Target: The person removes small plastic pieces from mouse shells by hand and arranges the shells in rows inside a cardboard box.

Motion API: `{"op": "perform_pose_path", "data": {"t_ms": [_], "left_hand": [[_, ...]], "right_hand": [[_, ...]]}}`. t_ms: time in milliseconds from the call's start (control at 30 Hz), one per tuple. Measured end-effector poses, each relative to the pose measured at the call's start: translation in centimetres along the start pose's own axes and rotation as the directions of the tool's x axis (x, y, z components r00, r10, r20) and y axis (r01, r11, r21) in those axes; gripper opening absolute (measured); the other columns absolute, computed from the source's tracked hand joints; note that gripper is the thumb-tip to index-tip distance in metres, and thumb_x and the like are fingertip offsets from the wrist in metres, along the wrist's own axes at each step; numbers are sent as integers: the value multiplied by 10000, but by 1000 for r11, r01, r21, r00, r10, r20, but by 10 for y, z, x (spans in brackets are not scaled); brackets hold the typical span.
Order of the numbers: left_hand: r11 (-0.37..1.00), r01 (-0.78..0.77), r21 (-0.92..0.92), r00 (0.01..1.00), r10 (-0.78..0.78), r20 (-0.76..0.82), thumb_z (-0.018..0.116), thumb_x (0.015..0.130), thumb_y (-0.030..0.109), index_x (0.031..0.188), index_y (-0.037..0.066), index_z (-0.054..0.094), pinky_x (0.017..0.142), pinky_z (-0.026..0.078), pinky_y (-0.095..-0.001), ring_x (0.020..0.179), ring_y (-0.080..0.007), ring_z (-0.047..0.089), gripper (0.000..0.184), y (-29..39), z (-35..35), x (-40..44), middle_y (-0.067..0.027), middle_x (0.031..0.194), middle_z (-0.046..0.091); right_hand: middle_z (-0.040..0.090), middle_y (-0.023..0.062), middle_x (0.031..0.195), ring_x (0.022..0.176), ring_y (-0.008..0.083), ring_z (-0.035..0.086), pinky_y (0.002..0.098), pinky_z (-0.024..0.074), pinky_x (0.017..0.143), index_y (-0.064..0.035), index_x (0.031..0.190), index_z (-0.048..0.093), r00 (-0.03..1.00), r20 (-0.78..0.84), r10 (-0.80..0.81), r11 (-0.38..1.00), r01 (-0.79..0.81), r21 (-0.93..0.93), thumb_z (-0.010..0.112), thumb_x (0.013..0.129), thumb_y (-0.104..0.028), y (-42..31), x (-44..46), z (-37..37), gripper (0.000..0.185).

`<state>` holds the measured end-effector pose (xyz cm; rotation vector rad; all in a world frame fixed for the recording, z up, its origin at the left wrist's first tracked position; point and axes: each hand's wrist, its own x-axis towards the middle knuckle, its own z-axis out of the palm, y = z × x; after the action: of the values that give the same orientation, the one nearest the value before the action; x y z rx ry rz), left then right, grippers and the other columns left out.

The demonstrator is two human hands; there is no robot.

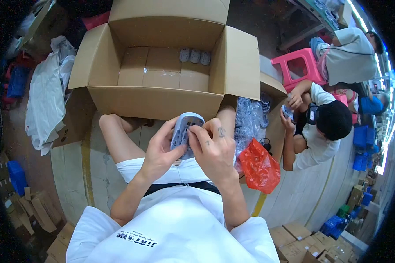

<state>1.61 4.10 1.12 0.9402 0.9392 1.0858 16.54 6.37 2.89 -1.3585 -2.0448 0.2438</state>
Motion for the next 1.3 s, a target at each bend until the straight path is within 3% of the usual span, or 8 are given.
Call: {"op": "perform_pose_path", "data": {"t_ms": [533,900,967,1100,1133,1233,1267,1300], "left_hand": [[987,122,-106,980,-137,-143,559,794,-109,1314,12,502,829,512,-251,925,-156,608,536,-9,-4,21,-121,1078,637],[995,97,-16,971,-98,-217,502,778,-166,1262,-10,527,823,486,-252,928,-166,600,510,-23,-25,79,-116,1093,634],[995,97,-1,971,-95,-218,506,776,-161,1251,-13,534,824,486,-255,932,-168,601,498,-13,-38,98,-118,1093,637],[929,-61,365,959,157,-238,494,755,-139,1212,-15,580,842,492,-253,917,-165,614,481,-8,-91,190,-104,1066,656],[907,-80,414,954,190,-232,465,736,-135,1182,-14,601,722,539,-280,850,-180,640,482,2,-118,222,-124,1021,665],[922,207,327,930,-82,-357,473,682,-117,1070,-1,642,585,557,-316,721,-192,654,439,-10,-214,318,-142,915,684],[913,358,194,833,-219,-508,506,690,-74,1018,9,662,587,561,-331,732,-212,658,372,-44,-218,351,-126,863,689],[764,266,588,878,59,-474,573,733,84,906,40,680,615,538,-392,710,-287,639,208,-104,-233,381,-112,810,692]], "right_hand": [[484,54,808,579,162,486,273,403,466,-63,862,698,992,106,-69,990,81,-115,735,765,-55,10,22,11,104],[514,64,861,600,170,498,286,418,487,-60,903,696,986,165,-21,996,34,-78,719,758,-26,45,55,54,151],[519,65,861,610,169,500,281,421,502,-59,918,693,994,112,14,999,-20,48,719,758,-21,51,76,64,166],[536,59,865,606,183,514,289,419,501,-87,941,675,993,-78,94,968,-73,241,706,776,-64,71,129,108,170],[536,59,865,606,183,514,289,419,501,-87,941,675,993,-89,74,959,-47,280,706,776,-64,76,142,127,170],[594,66,925,643,203,552,308,447,531,-79,966,685,987,-68,145,928,-112,356,680,805,-54,98,154,174,163],[600,70,932,648,208,557,308,457,545,-74,967,686,968,-38,250,935,-230,271,670,814,-39,109,142,167,158],[596,81,931,673,215,564,310,474,579,-61,954,682,915,47,401,887,-401,227,661,818,-21,123,127,159,144]]}}
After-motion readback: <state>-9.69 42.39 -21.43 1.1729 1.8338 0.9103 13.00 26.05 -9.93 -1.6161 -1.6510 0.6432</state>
